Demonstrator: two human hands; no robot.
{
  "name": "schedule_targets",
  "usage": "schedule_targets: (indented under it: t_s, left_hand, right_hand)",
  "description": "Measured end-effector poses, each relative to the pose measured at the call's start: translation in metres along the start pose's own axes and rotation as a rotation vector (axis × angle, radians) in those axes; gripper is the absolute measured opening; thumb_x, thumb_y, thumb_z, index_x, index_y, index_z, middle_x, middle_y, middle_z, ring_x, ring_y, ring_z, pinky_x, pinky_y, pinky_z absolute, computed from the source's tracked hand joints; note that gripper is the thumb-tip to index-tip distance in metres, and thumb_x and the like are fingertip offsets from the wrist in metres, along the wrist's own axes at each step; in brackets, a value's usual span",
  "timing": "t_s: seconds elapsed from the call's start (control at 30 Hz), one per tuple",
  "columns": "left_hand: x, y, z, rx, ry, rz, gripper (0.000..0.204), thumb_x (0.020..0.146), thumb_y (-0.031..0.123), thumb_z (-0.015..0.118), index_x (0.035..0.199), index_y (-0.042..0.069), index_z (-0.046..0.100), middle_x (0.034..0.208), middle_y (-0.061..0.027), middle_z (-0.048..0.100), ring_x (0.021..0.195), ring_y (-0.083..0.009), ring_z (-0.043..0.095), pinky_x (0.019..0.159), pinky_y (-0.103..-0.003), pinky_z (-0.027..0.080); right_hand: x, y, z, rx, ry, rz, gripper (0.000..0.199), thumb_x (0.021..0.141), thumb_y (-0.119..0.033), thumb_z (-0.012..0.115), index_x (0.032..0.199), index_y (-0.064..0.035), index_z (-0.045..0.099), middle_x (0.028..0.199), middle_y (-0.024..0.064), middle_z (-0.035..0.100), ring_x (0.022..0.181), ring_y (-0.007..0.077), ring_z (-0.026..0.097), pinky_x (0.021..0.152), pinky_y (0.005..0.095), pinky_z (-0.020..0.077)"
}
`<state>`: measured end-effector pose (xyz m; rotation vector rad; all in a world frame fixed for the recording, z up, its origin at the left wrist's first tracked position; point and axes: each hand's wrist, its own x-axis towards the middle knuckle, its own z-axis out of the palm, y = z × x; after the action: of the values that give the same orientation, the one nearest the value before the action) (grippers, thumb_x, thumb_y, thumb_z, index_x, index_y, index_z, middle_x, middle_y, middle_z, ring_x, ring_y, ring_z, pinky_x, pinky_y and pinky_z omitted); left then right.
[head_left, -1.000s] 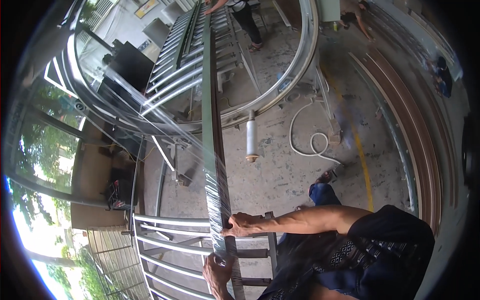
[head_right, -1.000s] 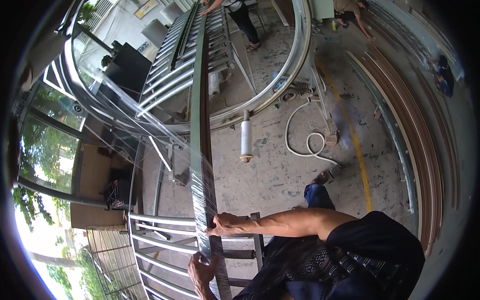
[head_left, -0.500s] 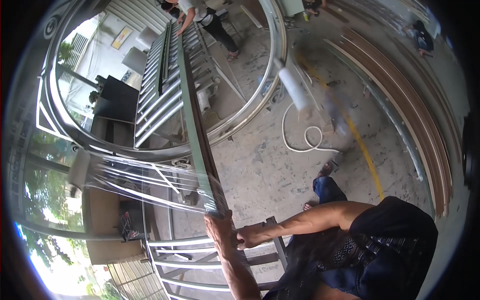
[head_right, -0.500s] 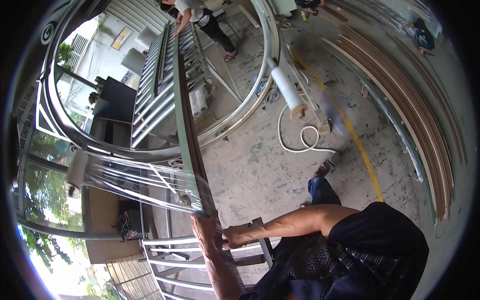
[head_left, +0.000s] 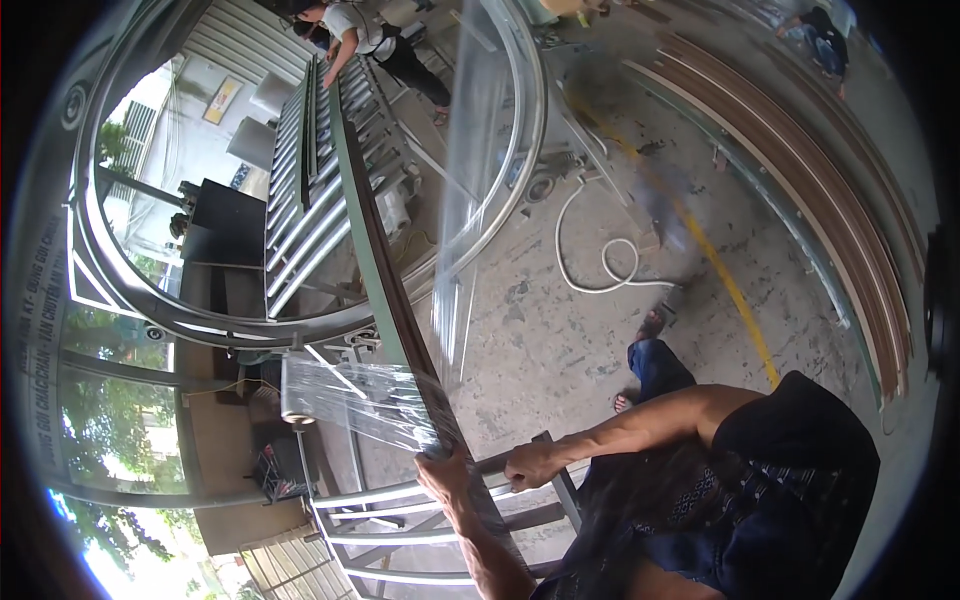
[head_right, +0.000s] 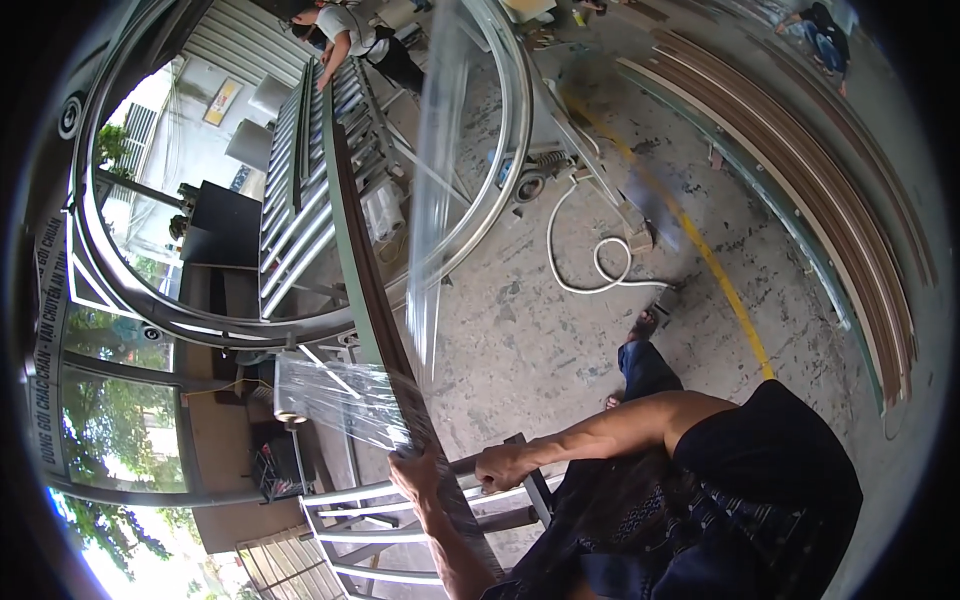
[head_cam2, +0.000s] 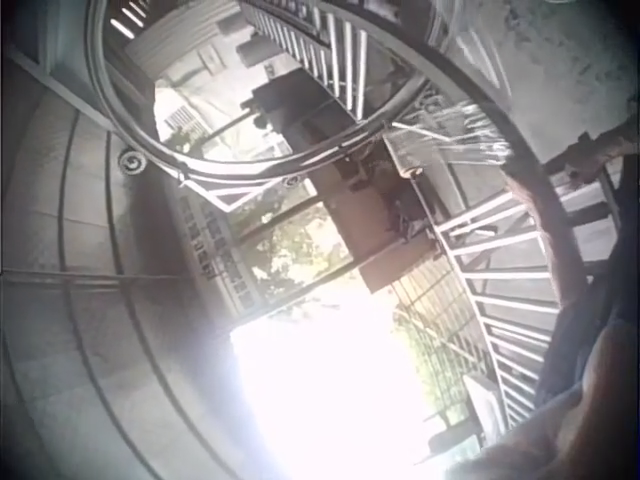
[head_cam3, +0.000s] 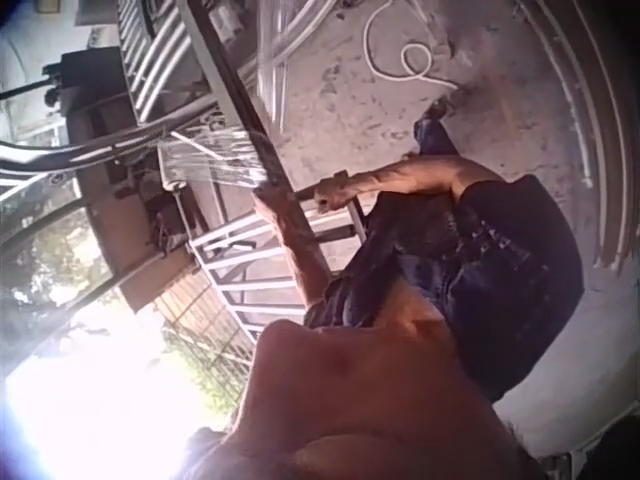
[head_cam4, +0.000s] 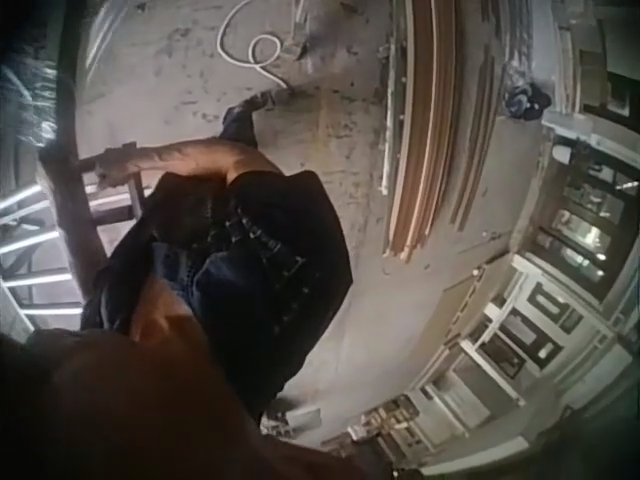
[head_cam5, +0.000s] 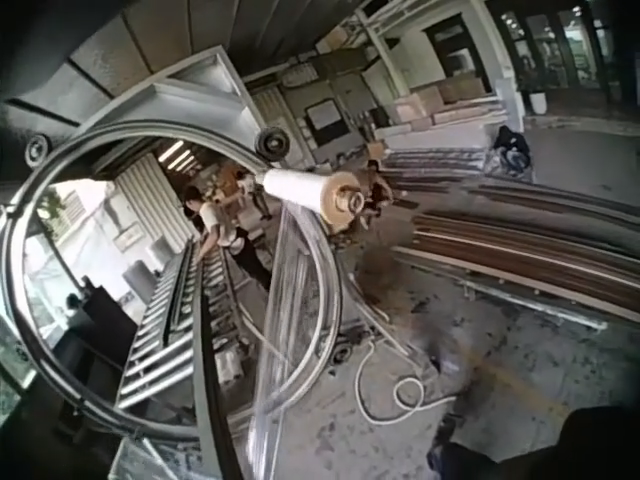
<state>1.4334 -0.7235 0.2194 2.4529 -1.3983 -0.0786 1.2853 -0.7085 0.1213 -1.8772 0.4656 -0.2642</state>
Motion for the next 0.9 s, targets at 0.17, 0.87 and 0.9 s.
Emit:
schedule_targets:
  t_s: [0.17, 0.87, 0.9]
  left_hand:
    - [-0.019, -0.01, -0.002, 0.054, -0.008, 0.007, 0.052, 0.06, 0.037, 0.078, 0.086, -0.003, 0.058, 0.078, -0.0252, 0.066, 0.074, -0.0424, 0.065, 0.07, -0.049, 0.05]
    - [-0.082, -0.027, -0.02, -0.017, -0.013, -0.066, 0.063, 0.057, 0.044, 0.084, 0.09, -0.003, 0.057, 0.077, -0.0238, 0.066, 0.072, -0.0422, 0.065, 0.065, -0.05, 0.049]
    - [-0.084, -0.033, -0.019, -0.014, -0.013, -0.069, 0.063, 0.057, 0.044, 0.084, 0.09, -0.003, 0.057, 0.077, -0.0238, 0.066, 0.072, -0.0422, 0.065, 0.065, -0.05, 0.049]
  right_hand:
    - [-0.004, -0.002, -0.003, 0.012, 0.041, -0.023, 0.032, 0.083, -0.031, 0.06, 0.08, 0.0006, 0.065, 0.076, 0.0215, 0.064, 0.076, 0.0378, 0.063, 0.068, 0.0455, 0.0466]
    - [-0.018, -0.023, -0.022, 0.077, 0.071, 0.085, 0.031, 0.075, -0.025, 0.055, 0.08, 0.0032, 0.066, 0.071, 0.0248, 0.063, 0.067, 0.0366, 0.064, 0.062, 0.0447, 0.0496]
    - [-0.017, -0.022, -0.023, 0.071, 0.068, 0.084, 0.032, 0.076, -0.026, 0.055, 0.08, 0.0035, 0.066, 0.072, 0.0257, 0.063, 0.069, 0.0373, 0.064, 0.063, 0.0448, 0.0498]
